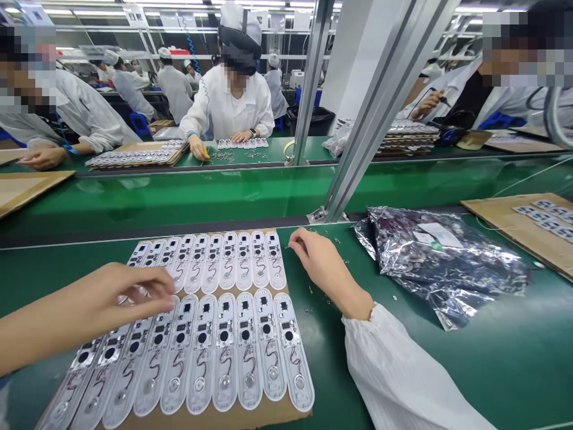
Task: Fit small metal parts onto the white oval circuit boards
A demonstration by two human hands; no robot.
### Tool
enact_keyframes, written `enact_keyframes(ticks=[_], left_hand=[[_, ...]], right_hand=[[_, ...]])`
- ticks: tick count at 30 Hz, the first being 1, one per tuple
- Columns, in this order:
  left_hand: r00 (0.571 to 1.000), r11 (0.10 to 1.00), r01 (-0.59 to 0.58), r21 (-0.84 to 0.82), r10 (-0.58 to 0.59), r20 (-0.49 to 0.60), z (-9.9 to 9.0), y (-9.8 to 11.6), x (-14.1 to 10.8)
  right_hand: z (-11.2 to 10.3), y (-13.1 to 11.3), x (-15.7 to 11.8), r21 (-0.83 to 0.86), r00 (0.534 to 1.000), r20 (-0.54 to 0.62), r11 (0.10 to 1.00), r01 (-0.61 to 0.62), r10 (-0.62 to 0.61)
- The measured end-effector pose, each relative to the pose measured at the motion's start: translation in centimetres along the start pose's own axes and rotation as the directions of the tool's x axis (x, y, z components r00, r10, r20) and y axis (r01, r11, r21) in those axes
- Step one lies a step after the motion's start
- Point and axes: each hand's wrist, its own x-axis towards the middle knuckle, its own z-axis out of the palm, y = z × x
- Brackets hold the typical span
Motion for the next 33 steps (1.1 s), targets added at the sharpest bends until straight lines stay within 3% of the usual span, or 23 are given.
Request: enact_keyframes(ticks=[2,5,8,12,18,22,31,33], left_hand=[[0.997,0.997,-0.069,0.041,0.068,0.025,0.7,2.2,1.6],[0.977,0.976,-0.200,0.092,0.205,-0.056,2.1,5.1,4.1],[0.942,0.944,-0.329,-0.001,0.329,-0.061,3.3,7.3,6.3],[0.932,0.916,-0.354,-0.191,0.362,0.008,4.1,9.0,7.5],[0.929,0.897,-0.313,-0.313,0.357,0.095,4.6,9.7,7.6],[0.900,0.874,-0.321,-0.366,0.402,0.170,4.9,9.7,7.8],[0.832,0.823,-0.277,-0.495,0.464,0.305,5.7,9.5,8.1],[0.838,0.813,-0.262,-0.520,0.459,0.295,6.1,9.4,8.1]], right_hand=[[-0.6,-1.4,-0.6,0.110,1.000,-0.010,0.994,0.015,-0.014],[-1.1,-3.7,-1.9,0.279,0.994,-0.002,0.955,0.104,-0.108],[-1.5,-5.2,-3.7,0.371,0.980,-0.020,0.909,0.189,-0.196],[-1.7,-5.4,-6.0,0.419,0.985,-0.082,0.891,0.174,-0.154],[-1.8,-4.6,-8.7,0.396,0.987,-0.140,0.910,0.125,-0.074],[-1.9,-4.2,-10.0,0.377,0.984,-0.170,0.919,0.117,-0.056],[-1.7,-3.8,-11.6,0.193,0.931,-0.249,0.928,0.319,-0.269],[-1.6,-3.7,-11.8,0.147,0.919,-0.262,0.929,0.339,-0.294]])
